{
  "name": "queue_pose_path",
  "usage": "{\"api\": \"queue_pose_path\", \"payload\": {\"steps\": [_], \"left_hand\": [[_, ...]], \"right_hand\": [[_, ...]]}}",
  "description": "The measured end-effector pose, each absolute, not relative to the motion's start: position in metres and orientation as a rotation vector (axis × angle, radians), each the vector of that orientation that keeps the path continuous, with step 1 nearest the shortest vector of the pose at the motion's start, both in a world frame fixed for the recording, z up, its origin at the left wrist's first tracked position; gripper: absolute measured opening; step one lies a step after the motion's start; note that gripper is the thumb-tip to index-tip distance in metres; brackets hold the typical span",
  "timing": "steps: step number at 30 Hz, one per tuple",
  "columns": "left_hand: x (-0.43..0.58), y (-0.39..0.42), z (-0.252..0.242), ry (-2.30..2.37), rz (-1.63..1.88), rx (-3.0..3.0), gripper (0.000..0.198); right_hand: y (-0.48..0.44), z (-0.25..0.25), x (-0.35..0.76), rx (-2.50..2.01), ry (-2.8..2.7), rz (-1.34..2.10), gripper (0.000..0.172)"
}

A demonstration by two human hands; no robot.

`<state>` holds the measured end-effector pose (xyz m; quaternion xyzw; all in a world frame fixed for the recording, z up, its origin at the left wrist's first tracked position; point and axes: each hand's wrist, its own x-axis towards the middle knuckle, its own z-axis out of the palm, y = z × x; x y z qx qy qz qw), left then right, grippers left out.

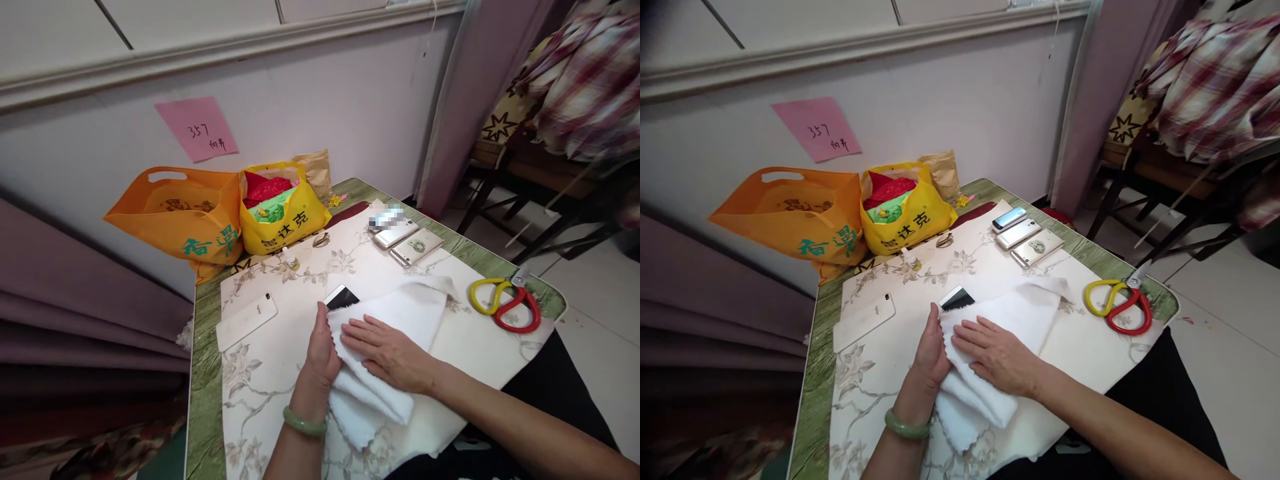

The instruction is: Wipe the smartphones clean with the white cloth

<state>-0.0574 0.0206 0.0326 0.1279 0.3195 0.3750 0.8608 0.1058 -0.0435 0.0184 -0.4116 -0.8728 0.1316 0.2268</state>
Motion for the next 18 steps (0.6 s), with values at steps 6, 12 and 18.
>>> {"api": "queue_pose_path", "payload": {"steps": [6,12,18], "left_hand": [[-0.057,0.019,0.034,0.648,0.782,0.18,0.061],[-0.056,0.02,0.028,0.585,0.854,0.204,0.058],[-0.059,0.02,0.029,0.537,0.845,0.242,0.06]], "right_hand": [[-0.021,0.019,0.086,-1.261,-2.524,0.408,0.07],[0.006,0.02,0.076,-1.422,-2.438,0.315,0.064],[0.008,0.015,0.087,-1.676,-2.305,0.207,0.06]]}}
